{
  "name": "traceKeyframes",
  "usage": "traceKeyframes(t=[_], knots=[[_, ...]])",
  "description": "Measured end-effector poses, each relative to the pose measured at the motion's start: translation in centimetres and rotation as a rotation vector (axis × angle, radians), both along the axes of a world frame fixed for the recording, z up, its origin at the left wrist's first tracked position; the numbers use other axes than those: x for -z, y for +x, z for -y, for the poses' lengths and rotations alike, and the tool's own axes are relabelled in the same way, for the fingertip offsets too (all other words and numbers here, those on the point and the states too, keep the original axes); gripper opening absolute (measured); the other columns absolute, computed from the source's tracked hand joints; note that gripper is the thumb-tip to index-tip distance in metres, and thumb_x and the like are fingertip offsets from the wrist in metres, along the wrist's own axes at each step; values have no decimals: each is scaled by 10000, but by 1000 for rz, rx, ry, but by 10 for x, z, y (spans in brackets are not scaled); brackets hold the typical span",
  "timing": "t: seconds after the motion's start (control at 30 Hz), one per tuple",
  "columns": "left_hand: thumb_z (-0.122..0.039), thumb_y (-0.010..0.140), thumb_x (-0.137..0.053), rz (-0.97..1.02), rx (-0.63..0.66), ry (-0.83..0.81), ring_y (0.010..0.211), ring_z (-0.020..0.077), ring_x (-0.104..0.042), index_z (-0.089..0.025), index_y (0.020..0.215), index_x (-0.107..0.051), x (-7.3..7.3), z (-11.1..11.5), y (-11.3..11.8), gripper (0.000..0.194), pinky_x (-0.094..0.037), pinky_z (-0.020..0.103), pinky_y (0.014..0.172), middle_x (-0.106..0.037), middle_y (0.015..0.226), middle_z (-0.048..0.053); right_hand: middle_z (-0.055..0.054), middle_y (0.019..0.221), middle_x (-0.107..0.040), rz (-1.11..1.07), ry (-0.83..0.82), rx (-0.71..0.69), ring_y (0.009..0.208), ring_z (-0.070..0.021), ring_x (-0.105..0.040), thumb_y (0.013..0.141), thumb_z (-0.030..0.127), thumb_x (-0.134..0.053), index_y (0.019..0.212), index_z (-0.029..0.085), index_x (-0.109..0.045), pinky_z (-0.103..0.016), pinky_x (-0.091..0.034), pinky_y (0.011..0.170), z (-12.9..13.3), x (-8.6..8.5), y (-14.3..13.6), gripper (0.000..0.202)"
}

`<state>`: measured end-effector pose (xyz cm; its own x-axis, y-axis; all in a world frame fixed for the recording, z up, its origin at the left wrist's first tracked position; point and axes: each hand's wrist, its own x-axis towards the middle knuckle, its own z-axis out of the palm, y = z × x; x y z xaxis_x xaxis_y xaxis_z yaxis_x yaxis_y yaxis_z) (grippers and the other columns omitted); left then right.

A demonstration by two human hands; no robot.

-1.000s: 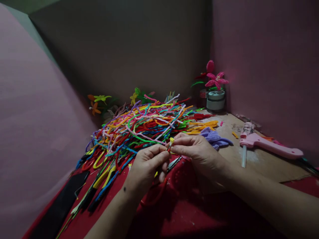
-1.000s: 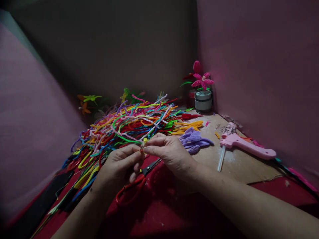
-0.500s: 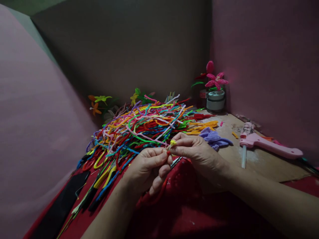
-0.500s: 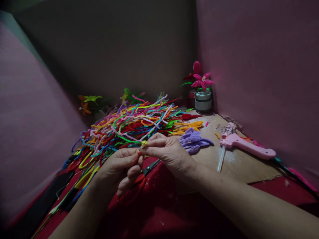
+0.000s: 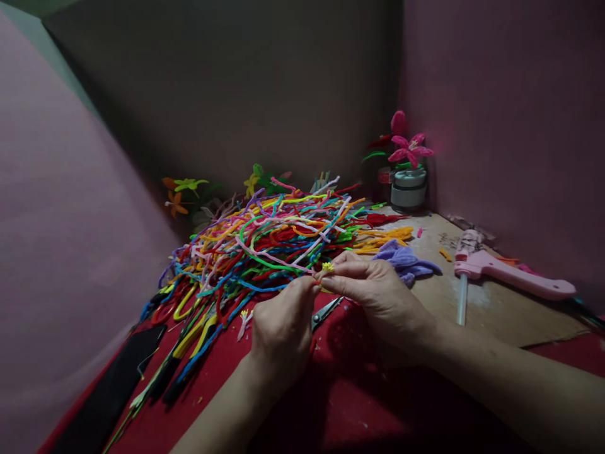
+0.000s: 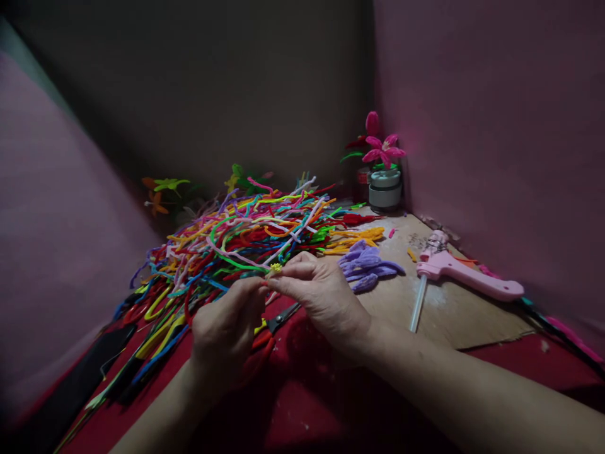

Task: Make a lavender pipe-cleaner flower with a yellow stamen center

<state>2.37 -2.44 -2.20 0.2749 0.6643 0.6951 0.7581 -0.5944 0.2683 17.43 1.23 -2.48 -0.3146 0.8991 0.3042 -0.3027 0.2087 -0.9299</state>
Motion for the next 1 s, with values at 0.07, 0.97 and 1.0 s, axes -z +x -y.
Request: traceKeyframes(t=[0.07, 0.97, 1.0], knots=[[-157, 837, -462, 172, 15, -183, 467, 62, -507, -174, 871, -553, -6, 3, 3, 99, -388, 158, 462, -543, 577, -32, -3, 806, -527, -27, 7, -10, 793, -126, -495, 728, 293, -651, 738, 203, -707, -290, -377, 746, 2, -1, 0, 107], [-313, 822, -485, 1027, 460, -1271, 213, 52, -365, -148, 725, -514, -21, -4, -4, 194, -297, 144, 217, -469, 429, -57, -5, 779, -514, -56, 30, -198, 792, -129, -468, 721, 272, -654, 678, 211, -711, -305, -360, 775, -7, -3, 4, 95], [-330, 827, -475, 956, 390, -1216, 242, 66, -413, -150, 720, -509, -21, -3, -1, 212, -321, 153, 241, -503, 458, -42, -5, 772, -512, -39, 29, -173, 788, -130, -468, 724, 282, -649, 679, 209, -709, -307, -360, 768, -7, -3, 4, 104]])
